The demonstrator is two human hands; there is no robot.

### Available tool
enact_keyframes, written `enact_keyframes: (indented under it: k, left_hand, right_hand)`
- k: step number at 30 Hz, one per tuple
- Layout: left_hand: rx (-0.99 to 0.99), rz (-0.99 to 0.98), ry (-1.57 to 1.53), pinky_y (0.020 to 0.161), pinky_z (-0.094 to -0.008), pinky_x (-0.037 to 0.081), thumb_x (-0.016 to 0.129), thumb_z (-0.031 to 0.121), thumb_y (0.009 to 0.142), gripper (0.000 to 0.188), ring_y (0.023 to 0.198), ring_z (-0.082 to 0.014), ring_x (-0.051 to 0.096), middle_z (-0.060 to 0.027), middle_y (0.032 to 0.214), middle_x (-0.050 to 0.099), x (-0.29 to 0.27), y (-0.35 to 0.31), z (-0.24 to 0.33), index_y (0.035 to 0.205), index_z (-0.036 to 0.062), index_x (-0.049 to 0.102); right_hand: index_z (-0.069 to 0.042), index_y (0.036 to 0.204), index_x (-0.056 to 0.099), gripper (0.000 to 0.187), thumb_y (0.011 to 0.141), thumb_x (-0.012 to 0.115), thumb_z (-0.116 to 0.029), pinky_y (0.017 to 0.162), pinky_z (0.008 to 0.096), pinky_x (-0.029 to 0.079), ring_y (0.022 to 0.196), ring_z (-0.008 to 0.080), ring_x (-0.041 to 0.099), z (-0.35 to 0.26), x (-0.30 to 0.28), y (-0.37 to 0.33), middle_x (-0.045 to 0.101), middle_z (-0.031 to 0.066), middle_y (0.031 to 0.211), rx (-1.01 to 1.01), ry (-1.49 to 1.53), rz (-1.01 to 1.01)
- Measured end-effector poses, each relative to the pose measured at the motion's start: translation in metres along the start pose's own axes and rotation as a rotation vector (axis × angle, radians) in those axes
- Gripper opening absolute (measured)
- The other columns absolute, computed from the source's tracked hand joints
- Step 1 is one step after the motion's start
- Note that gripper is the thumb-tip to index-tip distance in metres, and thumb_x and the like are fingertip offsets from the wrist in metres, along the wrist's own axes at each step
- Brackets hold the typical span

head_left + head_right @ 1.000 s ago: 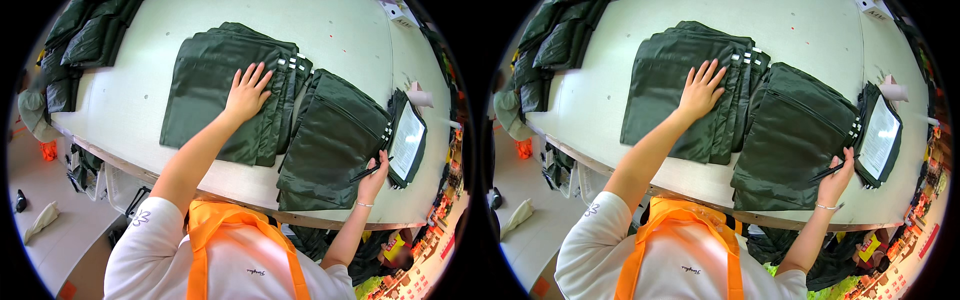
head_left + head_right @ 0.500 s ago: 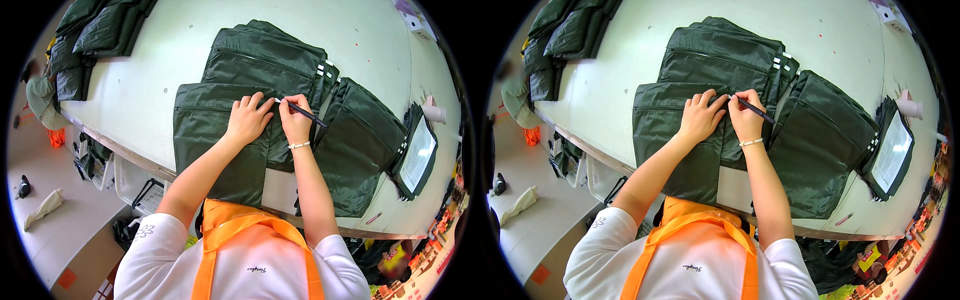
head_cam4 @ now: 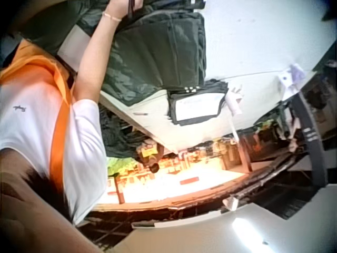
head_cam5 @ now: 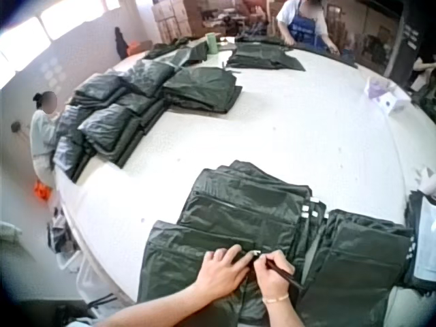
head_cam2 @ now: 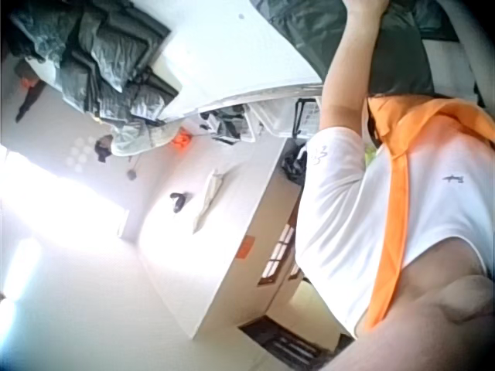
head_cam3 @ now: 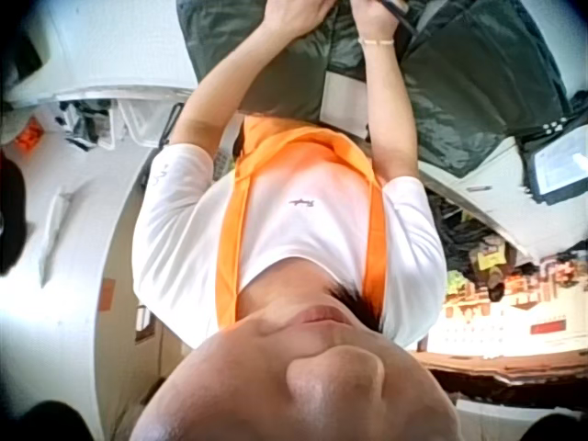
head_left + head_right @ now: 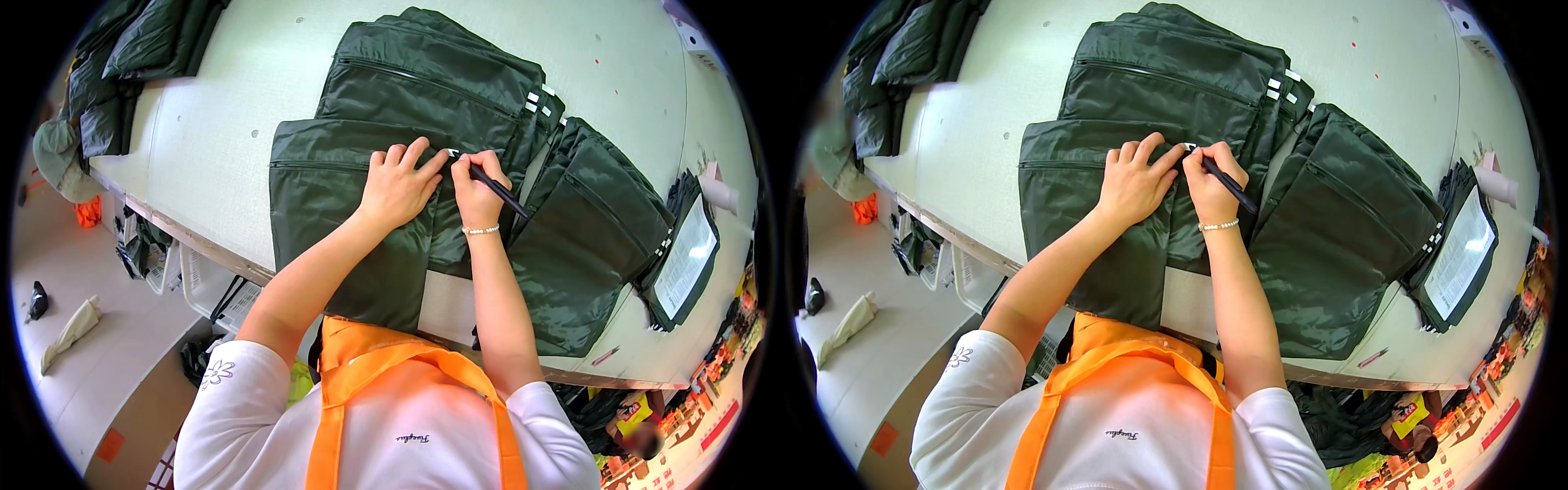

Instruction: The person writes on small white labels attached to a stack of dark green pouches using a black pen. After labeling, they gather the pouches and place them into a white plastic bin.

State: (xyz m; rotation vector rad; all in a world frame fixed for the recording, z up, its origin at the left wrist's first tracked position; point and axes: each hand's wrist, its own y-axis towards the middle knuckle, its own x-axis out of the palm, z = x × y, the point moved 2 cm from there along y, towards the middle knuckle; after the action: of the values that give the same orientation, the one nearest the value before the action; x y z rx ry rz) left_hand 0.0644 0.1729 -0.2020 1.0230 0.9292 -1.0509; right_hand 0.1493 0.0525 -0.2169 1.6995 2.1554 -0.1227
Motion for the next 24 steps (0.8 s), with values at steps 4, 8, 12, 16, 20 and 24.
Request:
enact_keyframes:
  k: [4, 8, 12, 16, 20, 24]
  left_hand:
    - [0.001, 0.008, -0.001, 0.077, -0.0379, 0.039, 0.066, 0.028, 0.084, 0.039, 0.096, -0.0224, 0.051, -0.0016, 0.123, 0.052, 0.001, 0.0, 0.001, 0.123, 0.0258, 0.062]
    - [0.007, 0.016, -0.003, 0.077, -0.0379, 0.039, 0.066, 0.028, 0.084, 0.038, 0.095, -0.0226, 0.051, -0.0018, 0.123, 0.052, 0.001, 0.001, 0.001, 0.122, 0.0255, 0.063]
    - [0.006, 0.027, -0.006, 0.076, -0.0379, 0.039, 0.066, 0.028, 0.084, 0.038, 0.095, -0.0227, 0.051, -0.0018, 0.122, 0.052, 0.002, 0.0, 0.001, 0.122, 0.0253, 0.063]
    - [-0.004, 0.017, -0.018, 0.077, -0.0382, 0.039, 0.066, 0.028, 0.085, 0.038, 0.096, -0.0231, 0.052, -0.0018, 0.123, 0.052, 0.0, 0.0, 0.0, 0.122, 0.0251, 0.063]
    - [-0.018, 0.011, -0.031, 0.079, -0.0389, 0.04, 0.065, 0.028, 0.085, 0.039, 0.097, -0.0241, 0.052, -0.0031, 0.123, 0.053, 0.0, -0.001, 0.0, 0.123, 0.0248, 0.062]
    - [-0.045, 0.041, -0.095, 0.081, -0.0398, 0.041, 0.065, 0.025, 0.085, 0.04, 0.098, -0.0255, 0.053, -0.005, 0.123, 0.053, 0.0, 0.0, 0.0, 0.124, 0.0216, 0.061]
  right_hand:
    - [-0.002, 0.075, 0.057, 0.015, 0.082, 0.069, -0.008, 0.05, 0.0251, 0.043, 0.051, 0.0088, 0.05, -0.002, -0.001, 0.001, 0.057, 0.004, 0.058, -0.011, -0.015, 0.014]
    - [-0.004, 0.074, 0.056, 0.015, 0.08, 0.069, -0.006, 0.047, 0.0268, 0.043, 0.047, 0.0126, 0.051, -0.004, -0.001, 0.002, 0.055, 0.0062, 0.056, -0.028, -0.016, 0.024]
    - [-0.004, 0.073, 0.055, 0.015, 0.08, 0.069, -0.006, 0.047, 0.0272, 0.043, 0.046, 0.0129, 0.05, -0.003, -0.001, 0.002, 0.053, 0.0062, 0.055, -0.03, 0.001, 0.006]
    - [-0.004, 0.072, 0.054, 0.016, 0.079, 0.069, -0.006, 0.046, 0.0274, 0.042, 0.046, 0.0127, 0.049, -0.003, -0.001, 0.002, 0.05, 0.0056, 0.054, -0.047, -0.018, -0.011]
    - [-0.004, 0.073, 0.054, 0.016, 0.081, 0.068, -0.005, 0.047, 0.0265, 0.041, 0.046, 0.0119, 0.049, -0.001, -0.001, 0.0, 0.051, 0.0047, 0.055, -0.065, -0.029, 0.012]
    - [-0.002, 0.091, 0.059, 0.009, 0.091, 0.064, -0.009, 0.056, 0.0226, 0.047, 0.058, 0.01, 0.059, -0.006, -0.007, -0.005, 0.063, 0.0046, 0.07, 0.037, 0.197, 0.039]
